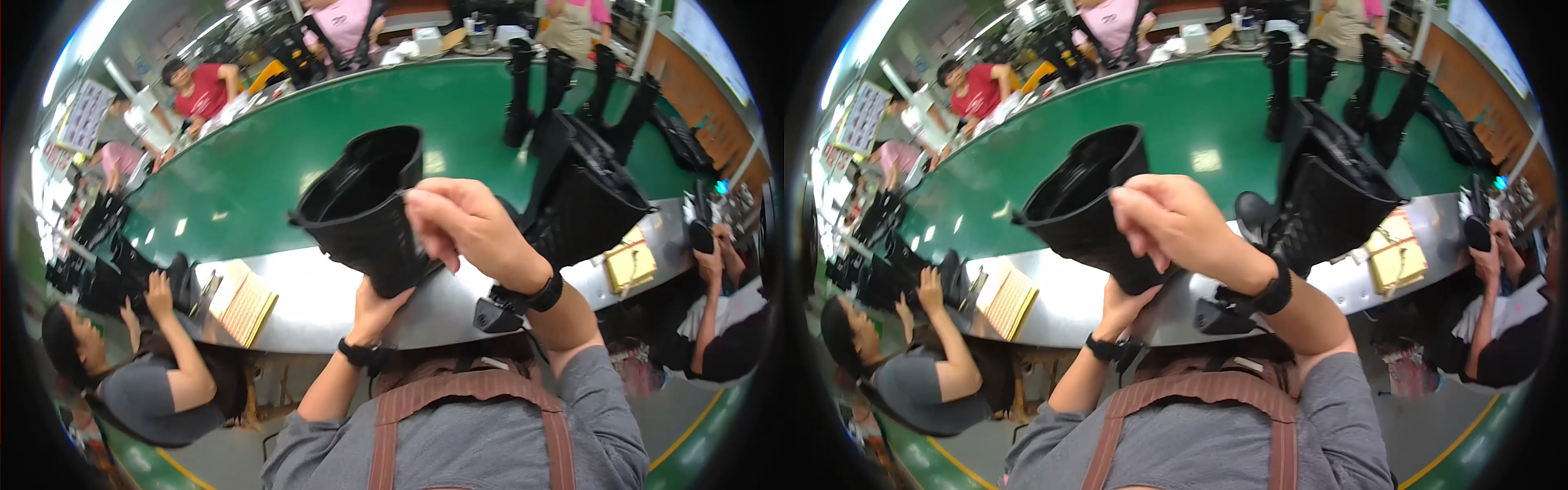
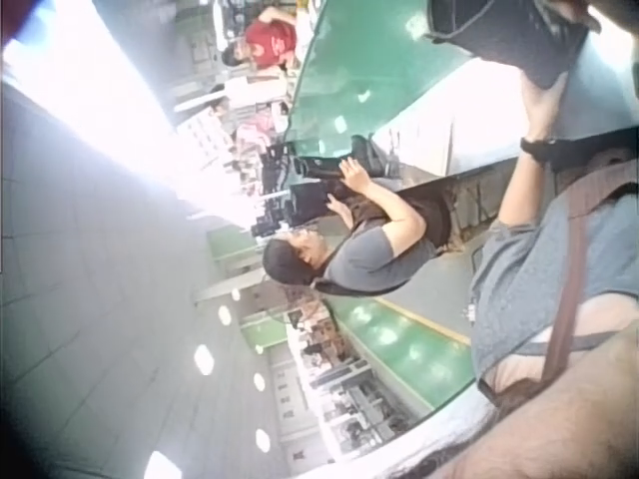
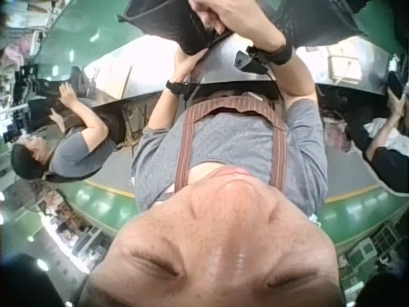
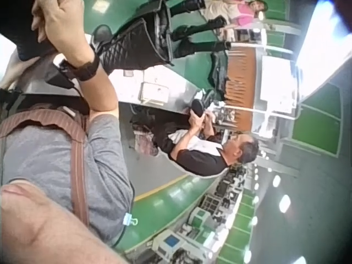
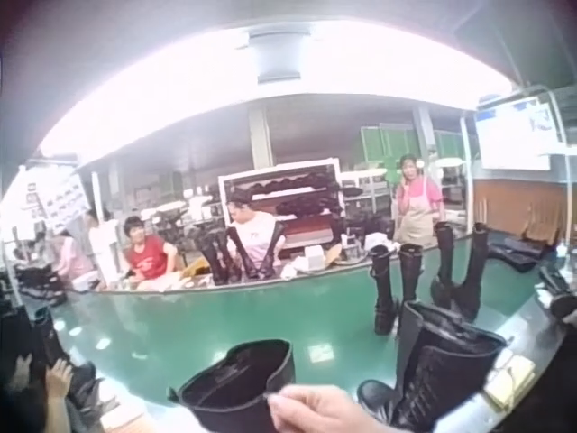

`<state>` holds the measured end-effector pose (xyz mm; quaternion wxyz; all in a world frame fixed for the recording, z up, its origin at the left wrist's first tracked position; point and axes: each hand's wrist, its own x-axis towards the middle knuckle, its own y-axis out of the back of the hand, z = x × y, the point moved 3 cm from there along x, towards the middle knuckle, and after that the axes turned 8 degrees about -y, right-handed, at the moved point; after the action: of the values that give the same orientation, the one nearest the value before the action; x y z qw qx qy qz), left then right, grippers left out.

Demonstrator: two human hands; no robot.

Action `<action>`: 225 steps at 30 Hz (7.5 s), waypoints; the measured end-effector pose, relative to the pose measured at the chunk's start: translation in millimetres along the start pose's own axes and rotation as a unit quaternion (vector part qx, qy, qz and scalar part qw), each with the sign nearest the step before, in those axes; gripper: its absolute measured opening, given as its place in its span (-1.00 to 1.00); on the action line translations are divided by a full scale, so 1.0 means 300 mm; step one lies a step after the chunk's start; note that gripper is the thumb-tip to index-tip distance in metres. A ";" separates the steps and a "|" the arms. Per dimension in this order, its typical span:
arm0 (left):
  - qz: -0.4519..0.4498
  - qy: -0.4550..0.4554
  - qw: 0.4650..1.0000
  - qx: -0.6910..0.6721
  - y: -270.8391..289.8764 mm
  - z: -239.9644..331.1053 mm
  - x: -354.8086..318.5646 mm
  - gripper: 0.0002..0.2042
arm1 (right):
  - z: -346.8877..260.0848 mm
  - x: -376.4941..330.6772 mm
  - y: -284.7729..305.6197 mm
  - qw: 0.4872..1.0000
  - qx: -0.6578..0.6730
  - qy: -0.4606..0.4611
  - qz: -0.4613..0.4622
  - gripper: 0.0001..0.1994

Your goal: The recorder is inspecting pairs of tall black boots at a conveyor belt, checking zippers, buckles, and alignment.

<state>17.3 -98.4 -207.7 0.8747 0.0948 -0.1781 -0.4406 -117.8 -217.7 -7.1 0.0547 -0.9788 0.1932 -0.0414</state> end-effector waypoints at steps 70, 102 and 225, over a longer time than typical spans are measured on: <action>-0.486 -0.009 0.855 -0.182 -0.177 0.364 0.110 -0.68 | 0.648 -0.446 0.489 0.922 -0.164 -0.101 0.335 -0.62; -0.140 0.118 0.813 -0.553 -0.154 -0.019 0.308 -0.53 | 0.526 -0.012 0.406 0.952 0.255 -0.027 0.169 -0.65; 0.042 0.131 0.768 -0.625 -0.165 -0.207 0.349 -0.43 | 0.720 0.061 0.468 0.896 0.368 -0.003 0.251 -0.52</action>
<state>62.8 -211.3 -257.0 0.7733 -0.4238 0.2490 -0.4006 -131.4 -334.2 -237.2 0.4198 -0.8081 0.4030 -0.0913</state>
